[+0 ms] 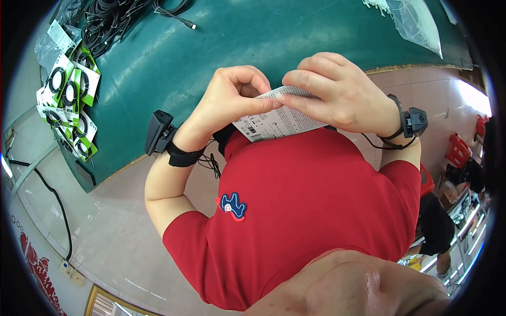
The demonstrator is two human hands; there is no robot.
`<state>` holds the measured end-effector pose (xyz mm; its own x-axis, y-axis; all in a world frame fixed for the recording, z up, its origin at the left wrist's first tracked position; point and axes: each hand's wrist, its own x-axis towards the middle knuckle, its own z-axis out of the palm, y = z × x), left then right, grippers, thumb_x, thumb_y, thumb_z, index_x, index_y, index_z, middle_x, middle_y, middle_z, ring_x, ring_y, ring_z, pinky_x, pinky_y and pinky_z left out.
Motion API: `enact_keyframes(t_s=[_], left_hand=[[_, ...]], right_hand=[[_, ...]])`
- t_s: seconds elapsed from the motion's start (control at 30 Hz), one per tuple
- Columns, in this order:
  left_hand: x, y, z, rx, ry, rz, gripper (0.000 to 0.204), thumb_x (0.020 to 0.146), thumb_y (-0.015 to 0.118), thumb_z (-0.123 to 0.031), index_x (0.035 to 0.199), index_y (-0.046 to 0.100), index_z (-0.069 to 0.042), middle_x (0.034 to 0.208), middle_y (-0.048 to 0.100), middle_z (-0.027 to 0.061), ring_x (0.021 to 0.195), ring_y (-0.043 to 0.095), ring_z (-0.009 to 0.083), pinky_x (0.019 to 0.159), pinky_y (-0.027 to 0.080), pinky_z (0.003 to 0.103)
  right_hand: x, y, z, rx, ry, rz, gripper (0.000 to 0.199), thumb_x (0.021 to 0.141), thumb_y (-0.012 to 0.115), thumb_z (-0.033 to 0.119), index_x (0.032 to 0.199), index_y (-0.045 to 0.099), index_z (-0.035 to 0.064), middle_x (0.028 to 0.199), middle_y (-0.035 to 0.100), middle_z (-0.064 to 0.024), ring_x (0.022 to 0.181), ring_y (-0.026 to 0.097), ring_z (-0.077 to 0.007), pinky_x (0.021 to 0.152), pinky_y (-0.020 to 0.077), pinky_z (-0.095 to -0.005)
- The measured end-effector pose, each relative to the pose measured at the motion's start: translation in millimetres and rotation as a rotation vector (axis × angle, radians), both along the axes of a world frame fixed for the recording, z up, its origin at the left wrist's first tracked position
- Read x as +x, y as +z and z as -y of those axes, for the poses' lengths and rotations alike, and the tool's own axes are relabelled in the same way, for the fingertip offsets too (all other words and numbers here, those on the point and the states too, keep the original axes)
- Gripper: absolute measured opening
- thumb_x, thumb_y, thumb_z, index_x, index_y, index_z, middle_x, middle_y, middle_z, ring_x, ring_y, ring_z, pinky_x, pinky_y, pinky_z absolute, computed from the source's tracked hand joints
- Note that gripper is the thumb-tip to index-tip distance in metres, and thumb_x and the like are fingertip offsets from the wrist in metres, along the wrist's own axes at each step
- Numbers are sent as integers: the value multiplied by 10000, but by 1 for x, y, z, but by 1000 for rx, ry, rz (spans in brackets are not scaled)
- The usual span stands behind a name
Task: Manually packaging black cables onto retail cards using plastic ties.
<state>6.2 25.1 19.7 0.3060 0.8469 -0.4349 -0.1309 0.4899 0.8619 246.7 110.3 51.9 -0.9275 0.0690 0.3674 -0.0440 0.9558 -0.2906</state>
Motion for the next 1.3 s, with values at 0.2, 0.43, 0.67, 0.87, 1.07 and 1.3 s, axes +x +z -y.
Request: enact_keyframes(t_s=[0.2,0.43,0.67,0.87,1.07,1.3], left_hand=[[2,3,6,63,16,-26,175,803,842,-56,795,675,-5,888,679,32,751,691,82,642,527,203],[3,3,11,149,0,-65,183,792,845,-55,755,672,-10,947,639,31,746,662,70,637,512,205],[5,10,19,385,-56,-201,160,747,841,-30,770,683,-18,880,645,46,725,638,91,611,492,221],[16,19,23,793,-68,-358,194,661,825,17,763,669,-39,858,640,70,711,651,185,580,507,271],[19,27,35,954,-155,-434,251,594,834,45,774,680,-40,851,666,85,759,705,222,616,573,300],[23,22,40,1064,-119,-410,263,612,795,32,808,634,-36,879,619,73,661,631,212,537,510,313]], right_hand=[[2,5,-16,-128,51,-56,278,802,688,81,1077,718,48,1113,641,-94,955,610,-239,837,507,-374],[4,-35,-47,-1239,-157,72,216,1033,559,138,1071,727,8,992,697,-121,823,666,-136,681,536,-245],[-3,-43,-49,-1639,-131,398,293,1034,579,242,1044,723,-13,837,726,-76,668,665,-112,580,526,-238],[-16,-42,-23,-1493,-106,680,316,1011,627,290,1029,721,-11,807,724,-61,651,659,-106,567,511,-239],[-16,-42,-5,-1528,-113,631,289,976,683,270,987,709,-18,761,697,-52,651,644,-108,563,497,-253],[-13,-55,8,-1429,-64,400,272,939,726,246,955,699,-24,742,681,-58,677,650,-123,587,502,-274]])
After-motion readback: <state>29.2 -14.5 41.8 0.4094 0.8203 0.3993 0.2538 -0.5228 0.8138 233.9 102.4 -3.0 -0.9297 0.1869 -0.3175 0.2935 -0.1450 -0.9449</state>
